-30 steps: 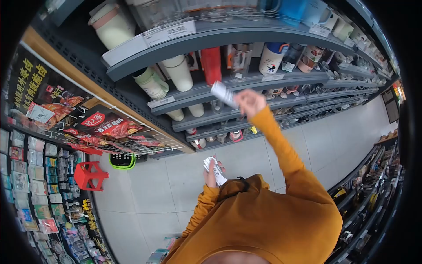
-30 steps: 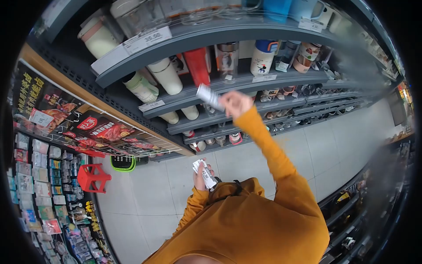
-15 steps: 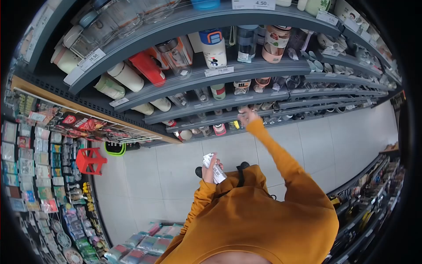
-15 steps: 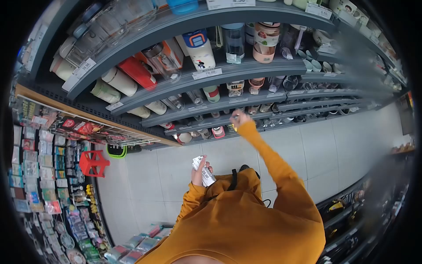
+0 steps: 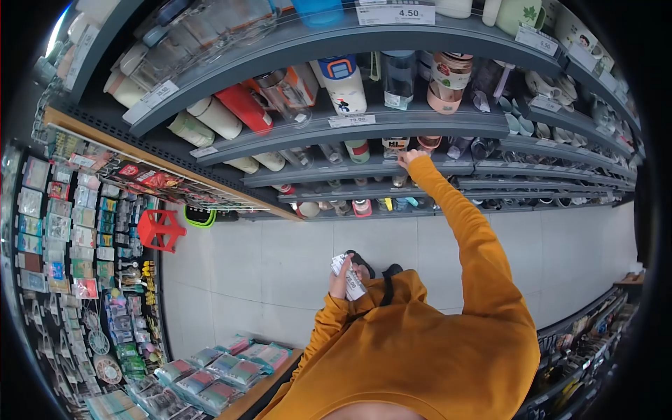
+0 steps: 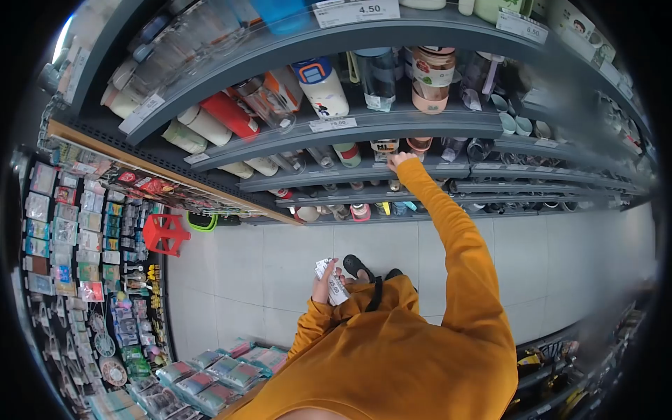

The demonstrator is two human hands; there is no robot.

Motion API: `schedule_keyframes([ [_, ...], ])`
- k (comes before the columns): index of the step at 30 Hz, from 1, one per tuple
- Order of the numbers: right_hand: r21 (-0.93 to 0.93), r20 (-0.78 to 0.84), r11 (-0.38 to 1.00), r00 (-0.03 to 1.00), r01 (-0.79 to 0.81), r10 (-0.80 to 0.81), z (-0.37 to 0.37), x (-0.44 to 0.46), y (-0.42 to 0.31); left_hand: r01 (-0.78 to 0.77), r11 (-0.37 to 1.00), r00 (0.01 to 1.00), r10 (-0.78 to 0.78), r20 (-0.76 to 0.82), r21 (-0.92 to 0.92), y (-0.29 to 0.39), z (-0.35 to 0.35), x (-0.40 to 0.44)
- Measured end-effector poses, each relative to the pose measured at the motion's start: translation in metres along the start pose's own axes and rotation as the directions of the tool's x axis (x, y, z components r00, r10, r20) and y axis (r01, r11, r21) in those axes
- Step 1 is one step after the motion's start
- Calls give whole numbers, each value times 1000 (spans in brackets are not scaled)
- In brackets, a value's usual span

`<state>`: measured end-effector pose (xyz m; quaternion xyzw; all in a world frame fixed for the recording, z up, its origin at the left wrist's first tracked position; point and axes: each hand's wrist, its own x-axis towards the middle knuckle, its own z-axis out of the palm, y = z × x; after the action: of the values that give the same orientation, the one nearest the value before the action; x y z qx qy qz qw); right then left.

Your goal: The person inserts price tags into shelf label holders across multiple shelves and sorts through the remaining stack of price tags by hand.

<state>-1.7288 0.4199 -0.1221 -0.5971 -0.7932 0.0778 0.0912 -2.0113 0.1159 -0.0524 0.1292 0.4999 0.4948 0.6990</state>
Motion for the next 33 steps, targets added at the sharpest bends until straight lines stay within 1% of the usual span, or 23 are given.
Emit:
schedule_keyframes([
  [1,-29,51,999,999,-19,20,-4,2,0,10,1000,1000,-10,-5,5,2,2,3],
  [4,-34,-27,999,999,19,-20,-5,-2,7,42,999,999,-42,12,14,9,11,13],
  [5,16,-130,998,990,64,-61,-2,-5,9,53,999,999,-53,13,6,13,15,16],
  [8,350,-178,937,981,-14,81,-58,-50,-45,30,999,999,-30,-23,-19,26,24,34],
  [9,655,-67,756,995,-8,69,-58,-68,-64,10,999,998,-12,-57,-37,31,34,40],
  [10,875,30,482,999,-36,19,-57,-87,-84,-9,998,996,4,-88,-56,36,41,46],
  [11,891,248,384,968,-241,33,-58,-107,-109,3,1000,998,-4,-60,-4,34,37,57],
  [12,887,426,173,904,-428,50,-55,-127,-137,13,999,999,-12,-30,51,30,28,72],
  [13,873,452,193,892,-447,19,-74,-142,-165,19,994,1000,-20,1,105,29,24,85],
  [14,894,432,125,902,-430,13,-54,-155,-179,60,997,997,-63,51,55,31,27,93],
  [16,861,491,127,870,-492,38,-57,-163,-205,153,988,979,-147,144,-30,39,28,101],
  [18,830,500,206,855,-518,136,-62,-159,-215,152,988,968,-147,206,-10,44,27,104],
  [20,765,475,455,877,-455,79,-74,-153,-215,149,988,955,-152,254,32,48,20,106],
  [21,713,468,570,882,-408,46,-80,-148,-212,141,981,951,-171,259,131,49,15,105],
  [23,709,144,690,988,-144,58,-98,-128,-203,109,941,945,-197,260,319,56,9,101],
  [24,671,-32,737,990,-82,139,-115,-109,-196,141,949,926,-226,301,281,61,7,98],
  [25,619,-209,785,956,-32,204,-138,-88,-188,175,954,905,-253,342,242,67,6,94],
  [26,601,-217,797,946,-63,239,-173,-72,-186,209,956,880,-275,387,205,71,5,93],
  [27,611,-292,791,918,-37,268,-192,-54,-183,227,947,857,-306,414,229,71,2,92],
  [28,443,-416,896,879,-28,232,-198,-36,-174,241,937,832,-335,442,254,70,-2,91],
  [29,344,-451,938,868,-48,210,-199,-20,-165,263,903,811,-397,429,339,71,-6,90],
  [30,242,-480,968,858,-71,183,-199,-9,-159,278,884,770,-439,463,375,72,-9,87],
  [33,350,-213,929,956,-118,202,-209,12,-153,302,829,663,-537,521,471,77,-14,82],
])
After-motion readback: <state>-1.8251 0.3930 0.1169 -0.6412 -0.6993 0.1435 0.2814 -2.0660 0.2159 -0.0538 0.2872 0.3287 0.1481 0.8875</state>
